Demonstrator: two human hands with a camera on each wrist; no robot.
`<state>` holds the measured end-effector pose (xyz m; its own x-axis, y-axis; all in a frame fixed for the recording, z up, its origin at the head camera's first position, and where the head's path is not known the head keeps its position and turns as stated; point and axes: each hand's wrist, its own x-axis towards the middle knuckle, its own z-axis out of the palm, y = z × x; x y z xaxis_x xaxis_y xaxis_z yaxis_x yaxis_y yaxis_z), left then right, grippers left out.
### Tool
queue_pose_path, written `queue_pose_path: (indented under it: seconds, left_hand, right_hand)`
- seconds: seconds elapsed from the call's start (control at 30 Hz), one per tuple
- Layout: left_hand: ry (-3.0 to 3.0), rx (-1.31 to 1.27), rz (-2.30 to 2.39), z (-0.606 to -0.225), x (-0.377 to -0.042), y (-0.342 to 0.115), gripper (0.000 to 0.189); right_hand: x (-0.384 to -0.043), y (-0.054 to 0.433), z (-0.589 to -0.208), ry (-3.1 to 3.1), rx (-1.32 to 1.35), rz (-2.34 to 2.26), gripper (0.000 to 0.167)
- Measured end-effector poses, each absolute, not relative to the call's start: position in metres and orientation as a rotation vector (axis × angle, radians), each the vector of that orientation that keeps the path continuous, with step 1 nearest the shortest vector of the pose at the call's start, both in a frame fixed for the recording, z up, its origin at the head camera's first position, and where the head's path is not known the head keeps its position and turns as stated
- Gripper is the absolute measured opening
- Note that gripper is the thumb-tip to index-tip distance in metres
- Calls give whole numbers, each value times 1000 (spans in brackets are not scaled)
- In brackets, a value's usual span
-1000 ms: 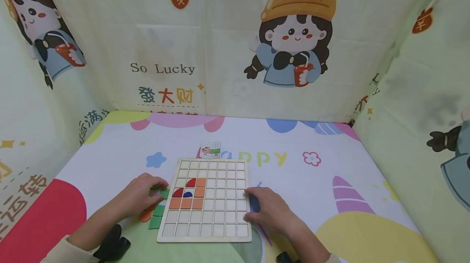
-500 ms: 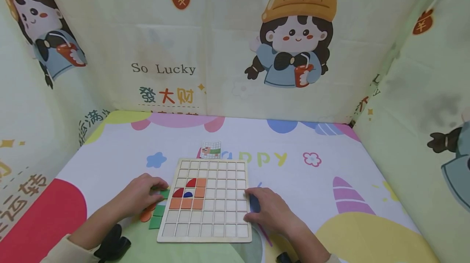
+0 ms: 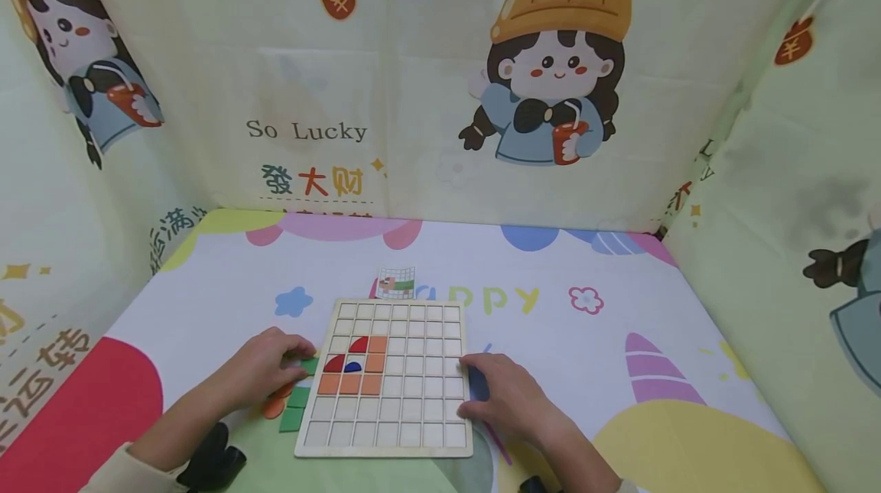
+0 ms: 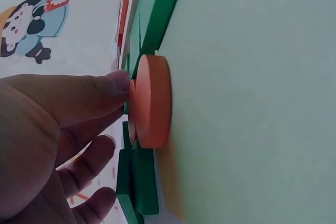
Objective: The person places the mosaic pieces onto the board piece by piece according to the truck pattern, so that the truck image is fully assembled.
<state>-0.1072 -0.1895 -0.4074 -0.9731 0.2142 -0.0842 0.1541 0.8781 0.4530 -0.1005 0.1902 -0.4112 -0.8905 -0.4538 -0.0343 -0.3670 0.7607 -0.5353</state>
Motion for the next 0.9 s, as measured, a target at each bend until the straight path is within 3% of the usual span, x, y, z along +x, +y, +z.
queue_pose_path:
  seconds: [0.9]
  left_hand:
    - [2958, 377, 555, -404, -111, -193, 25]
  right_hand:
    - [-103, 189, -413, 2781, -632, -794, 58]
